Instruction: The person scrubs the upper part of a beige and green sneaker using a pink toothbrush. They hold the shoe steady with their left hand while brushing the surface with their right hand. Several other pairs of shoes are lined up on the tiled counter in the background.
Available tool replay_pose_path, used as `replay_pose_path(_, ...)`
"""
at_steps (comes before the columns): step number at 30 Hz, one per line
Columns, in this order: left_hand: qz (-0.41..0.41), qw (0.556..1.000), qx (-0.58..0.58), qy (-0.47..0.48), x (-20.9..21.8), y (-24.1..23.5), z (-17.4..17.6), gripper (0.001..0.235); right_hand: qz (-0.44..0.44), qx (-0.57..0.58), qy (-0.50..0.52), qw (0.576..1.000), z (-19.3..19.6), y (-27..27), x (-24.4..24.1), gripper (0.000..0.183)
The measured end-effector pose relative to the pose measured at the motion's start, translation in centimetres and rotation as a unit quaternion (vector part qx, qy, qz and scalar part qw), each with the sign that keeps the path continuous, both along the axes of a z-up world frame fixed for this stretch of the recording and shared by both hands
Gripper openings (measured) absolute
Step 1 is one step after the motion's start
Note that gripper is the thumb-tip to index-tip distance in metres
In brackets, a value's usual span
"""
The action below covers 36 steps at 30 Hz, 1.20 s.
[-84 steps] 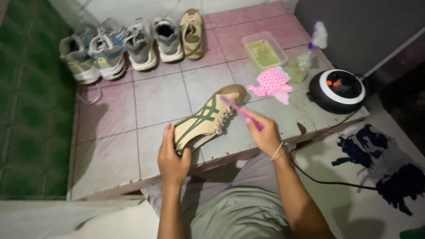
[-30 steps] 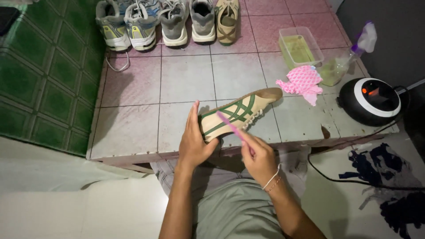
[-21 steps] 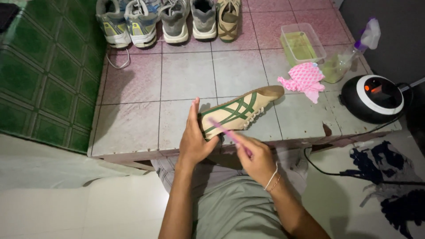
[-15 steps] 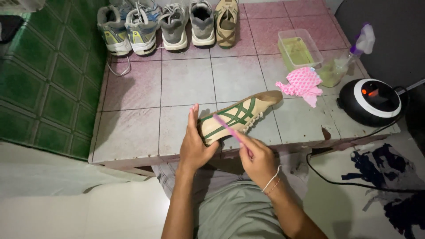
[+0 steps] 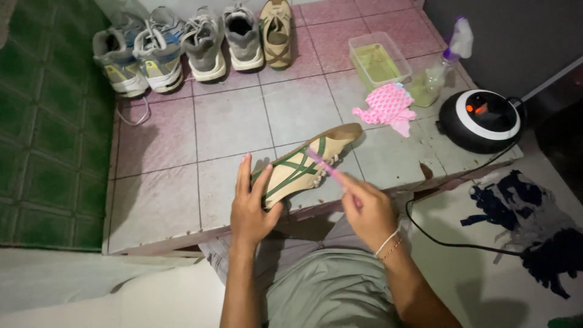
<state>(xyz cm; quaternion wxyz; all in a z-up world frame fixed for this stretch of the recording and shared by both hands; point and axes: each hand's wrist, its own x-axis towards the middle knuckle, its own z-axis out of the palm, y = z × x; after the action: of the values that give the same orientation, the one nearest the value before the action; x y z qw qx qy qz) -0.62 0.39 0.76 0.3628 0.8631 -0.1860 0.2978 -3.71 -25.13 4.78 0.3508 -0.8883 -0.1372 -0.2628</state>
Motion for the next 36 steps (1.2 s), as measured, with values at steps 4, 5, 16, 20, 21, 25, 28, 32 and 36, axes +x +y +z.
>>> replay_pose_path(4, 0.0, 1.0, 0.008, -0.013, 0.2, 0.2, -0.6, 0.073, 0.072, 0.025, 0.053, 0.996, 1.4, 0.0, 0.2, 0.04)
replay_pose_path(5, 0.0, 1.0, 0.005, -0.016, 0.2, 0.1, -0.2, 0.073, 0.041, 0.017, 0.032, 0.999, 0.8, -0.7, 0.9, 0.04)
replay_pose_path(16, 0.001, 0.999, -0.009, -0.032, 0.3, -0.2, -0.1, 0.061, -0.078, 0.101, 0.016, 0.992, 0.6, -8.2, 13.0, 0.036)
replay_pose_path(20, -0.008, 0.999, -0.011, -0.043, 0.5, -0.2, 0.1, 0.056, -0.178, 0.08, 0.019, 0.981, -1.2, -11.4, 19.7, 0.039)
replay_pose_path(21, -0.01, 0.999, -0.011, -0.041, 0.5, -0.2, -0.2, 0.055, -0.196, 0.08, 0.04, 0.977, -1.8, -12.1, 20.7, 0.041)
replay_pose_path(25, -0.014, 0.999, -0.009, -0.051, 0.4, -0.4, 0.3, 0.053, -0.25, 0.027, 0.15, 0.956, -4.6, -14.1, 23.5, 0.039)
replay_pose_path(28, -0.009, 0.998, -0.005, -0.057, 0.6, -0.3, 0.6, 0.053, -0.243, 0.024, 0.14, 0.96, -4.8, -13.2, 22.7, 0.038)
replay_pose_path(32, -0.009, 0.998, -0.009, -0.062, 0.8, -0.2, 0.2, 0.056, -0.172, 0.102, -0.051, 0.979, -3.7, -9.4, 17.2, 0.037)
replay_pose_path(36, 0.009, 0.999, -0.014, -0.049, 0.4, -0.4, 0.1, 0.057, -0.034, 0.181, -0.034, 0.982, -1.0, -2.7, 5.8, 0.031)
